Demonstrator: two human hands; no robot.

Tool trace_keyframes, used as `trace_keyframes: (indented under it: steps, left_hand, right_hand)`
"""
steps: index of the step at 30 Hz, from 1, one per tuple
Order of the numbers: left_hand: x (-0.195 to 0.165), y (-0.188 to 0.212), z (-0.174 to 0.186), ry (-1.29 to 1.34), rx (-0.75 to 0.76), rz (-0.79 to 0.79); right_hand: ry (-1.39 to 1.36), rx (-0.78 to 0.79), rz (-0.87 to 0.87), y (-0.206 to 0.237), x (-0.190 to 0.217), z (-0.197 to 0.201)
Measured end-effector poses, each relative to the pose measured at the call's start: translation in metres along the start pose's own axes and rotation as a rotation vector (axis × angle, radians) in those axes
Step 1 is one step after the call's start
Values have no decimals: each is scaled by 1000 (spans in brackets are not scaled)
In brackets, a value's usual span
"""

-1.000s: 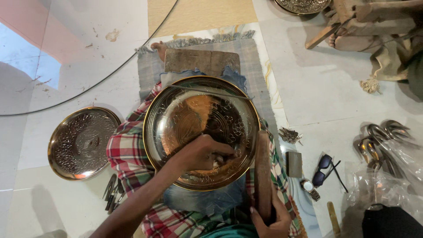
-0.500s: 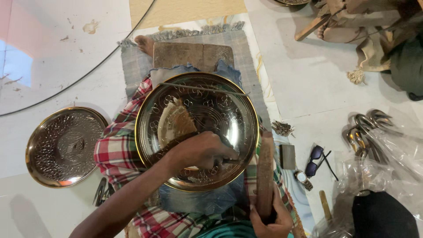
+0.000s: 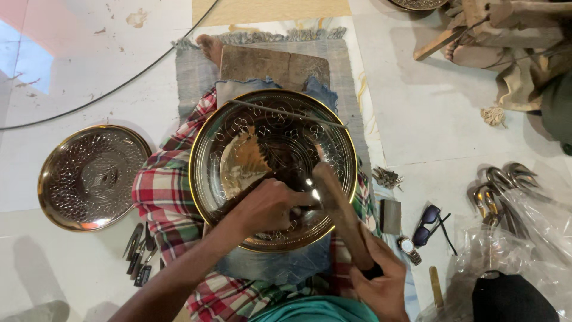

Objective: The person sits on a mat and uses a wooden mallet to strike a chisel held against a large brass tray, creating engraved patterns. The person repeatedly repositions the chisel and strikes it to continue the design.

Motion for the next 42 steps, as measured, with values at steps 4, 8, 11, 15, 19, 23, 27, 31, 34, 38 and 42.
trace_keyframes:
  steps: [4, 8, 11, 15, 19, 23, 27, 31, 34, 38, 42]
  left_hand:
    - [6, 17, 11, 29, -271, 91]
    - [9, 34, 20, 31, -539, 196]
    - [5, 50, 23, 10, -703, 335]
    - [6, 63, 17, 42, -823, 595]
    - [-11, 71, 19, -93, -1026, 616]
    - [-8, 76, 12, -16, -1082, 657]
    - [-8, 73, 12, 24, -1082, 605]
    - [-9, 73, 11, 41, -1074, 600]
    - [-4, 72, 9, 9, -1007, 617]
    - [4, 58, 10, -48, -796, 438]
    - [25, 49, 7, 28, -592, 395]
  right_hand:
    - [6, 32, -41, -43, 16, 4]
    - [-2, 340, 38, -90, 57, -22]
    - [325, 526, 134, -116, 77, -45]
    - [315, 582, 117, -139, 108, -68]
    - [676, 861, 416, -136, 133, -94]
    - [679, 981, 482, -137, 152, -106]
    - [817, 1008, 460, -139, 138, -105]
    - [439, 746, 409, -148, 145, -92]
    - [394, 697, 430, -146, 131, -82]
    - [439, 706, 345, -135, 100, -72]
    - [608, 707, 191, -113, 58, -55]
Point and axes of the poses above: each hand's wrist, its own y-axis away from the middle knuckle, its own z-axis out of the back of the hand, x = y × z, the point moved 10 cm from there along -y, towards the middle knuckle, and after that the axes turned 14 degrees about -x, right-handed, at the moved point
